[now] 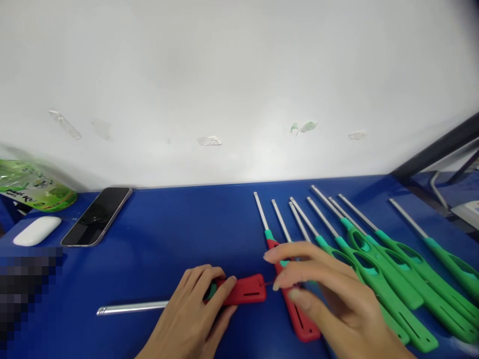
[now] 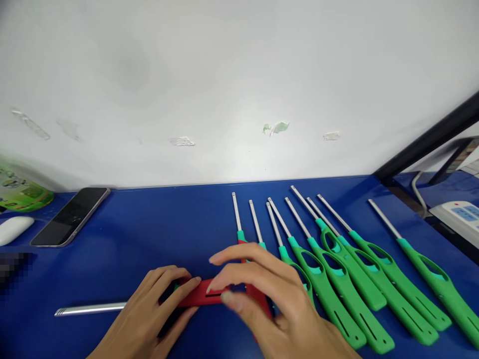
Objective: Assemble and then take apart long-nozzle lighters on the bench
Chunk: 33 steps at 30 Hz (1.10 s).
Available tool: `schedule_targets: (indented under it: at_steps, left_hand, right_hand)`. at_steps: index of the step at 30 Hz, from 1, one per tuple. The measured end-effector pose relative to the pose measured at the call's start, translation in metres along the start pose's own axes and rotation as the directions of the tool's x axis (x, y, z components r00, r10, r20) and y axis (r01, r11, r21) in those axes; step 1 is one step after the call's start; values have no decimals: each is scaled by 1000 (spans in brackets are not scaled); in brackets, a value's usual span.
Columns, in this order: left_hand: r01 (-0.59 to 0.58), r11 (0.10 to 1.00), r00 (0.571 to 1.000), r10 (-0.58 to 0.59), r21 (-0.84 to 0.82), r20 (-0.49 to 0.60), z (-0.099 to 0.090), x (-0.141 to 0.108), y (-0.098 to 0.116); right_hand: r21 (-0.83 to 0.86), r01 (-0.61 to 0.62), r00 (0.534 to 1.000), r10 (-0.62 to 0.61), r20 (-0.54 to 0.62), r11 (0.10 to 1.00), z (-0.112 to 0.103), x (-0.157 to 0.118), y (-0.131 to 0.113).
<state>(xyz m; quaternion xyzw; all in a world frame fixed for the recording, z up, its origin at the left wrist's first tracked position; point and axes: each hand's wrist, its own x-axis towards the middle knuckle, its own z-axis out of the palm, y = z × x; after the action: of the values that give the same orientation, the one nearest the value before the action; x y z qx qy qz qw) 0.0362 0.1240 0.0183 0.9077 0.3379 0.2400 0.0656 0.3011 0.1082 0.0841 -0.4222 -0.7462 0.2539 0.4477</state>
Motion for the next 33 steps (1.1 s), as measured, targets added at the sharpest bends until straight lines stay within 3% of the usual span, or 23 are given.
schedule_targets:
  at_steps: [5, 10, 17, 26, 33]
  left_hand:
    - [-16, 1000, 1000, 16, -23, -8, 0, 0, -1]
    - [-6, 999, 1000, 6, -40, 0, 0, -1, -2]
    - [30, 997, 998, -27, -65, 50, 0, -1, 0]
    - [24, 997, 999, -21, -74, 40, -1, -1, 2]
    - [23, 997, 999, -20, -69, 36, -2, 0, 2]
  right_hand:
    - [-20, 144, 986, -145, -82, 989, 3, 0, 2]
    - [119, 57, 998, -58, 6, 991, 3, 0, 1]
    - [90, 11, 1000, -10, -17, 996, 2, -1, 4]
    - [138, 102, 995, -103, 1, 985, 8, -1, 5]
    - [97, 38, 999, -37, -13, 995, 6, -5, 7]
